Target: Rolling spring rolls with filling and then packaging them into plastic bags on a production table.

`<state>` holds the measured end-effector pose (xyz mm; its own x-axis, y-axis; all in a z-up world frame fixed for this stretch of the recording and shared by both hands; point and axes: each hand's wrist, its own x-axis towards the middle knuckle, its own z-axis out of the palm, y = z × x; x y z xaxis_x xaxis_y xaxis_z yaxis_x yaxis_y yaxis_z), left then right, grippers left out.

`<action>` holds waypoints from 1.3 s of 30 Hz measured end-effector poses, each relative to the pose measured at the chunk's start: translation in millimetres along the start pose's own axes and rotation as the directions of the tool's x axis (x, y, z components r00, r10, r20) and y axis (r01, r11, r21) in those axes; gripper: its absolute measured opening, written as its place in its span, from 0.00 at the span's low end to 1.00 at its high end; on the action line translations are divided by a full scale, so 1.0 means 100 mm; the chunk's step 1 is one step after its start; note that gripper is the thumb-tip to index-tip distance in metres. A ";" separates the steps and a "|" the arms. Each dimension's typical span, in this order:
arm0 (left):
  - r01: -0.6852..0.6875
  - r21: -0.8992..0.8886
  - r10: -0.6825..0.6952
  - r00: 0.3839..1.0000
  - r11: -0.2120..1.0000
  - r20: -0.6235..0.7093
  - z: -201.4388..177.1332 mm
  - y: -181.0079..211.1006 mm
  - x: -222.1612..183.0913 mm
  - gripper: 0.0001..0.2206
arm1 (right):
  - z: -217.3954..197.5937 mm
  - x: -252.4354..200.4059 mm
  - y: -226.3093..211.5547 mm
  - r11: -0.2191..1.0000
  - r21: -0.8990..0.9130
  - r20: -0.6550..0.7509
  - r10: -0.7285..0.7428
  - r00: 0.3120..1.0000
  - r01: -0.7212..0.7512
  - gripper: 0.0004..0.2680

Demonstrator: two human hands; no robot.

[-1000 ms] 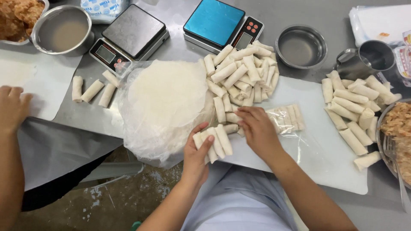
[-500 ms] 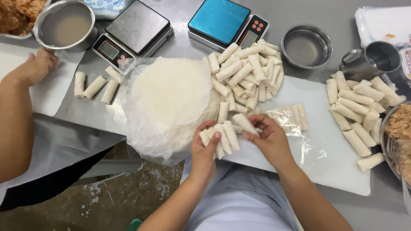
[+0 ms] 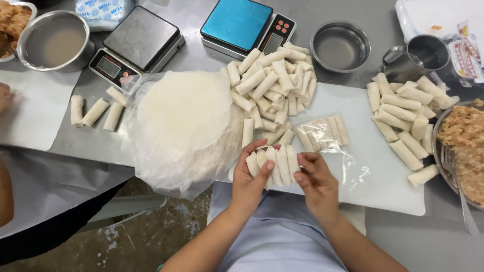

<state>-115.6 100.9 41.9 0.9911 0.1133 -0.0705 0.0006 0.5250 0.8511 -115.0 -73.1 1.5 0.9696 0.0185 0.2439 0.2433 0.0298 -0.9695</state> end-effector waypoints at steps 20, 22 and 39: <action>0.098 -0.473 -0.182 0.974 0.875 -0.134 -0.73 0.04 0.12 0.24 | 0.54 2.08 0.37 0.084 -0.783 0.569 -0.301 0.765 0.616 0.04; 0.071 -0.470 -0.170 0.971 0.880 -0.170 -0.75 0.09 0.12 0.24 | 0.50 2.00 0.33 0.059 -0.783 0.577 -0.303 0.758 0.619 0.02; -0.090 -0.122 0.093 0.995 0.988 0.022 -0.17 -0.14 0.22 0.25 | -0.01 0.17 0.02 0.992 0.011 0.008 -0.124 0.992 0.124 0.25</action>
<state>-95.9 110.2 20.0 0.9895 0.1429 0.0206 -0.1047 0.6117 0.7841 -98.5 -73.7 3.4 0.9316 0.0223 0.3628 0.3617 0.0424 -0.9313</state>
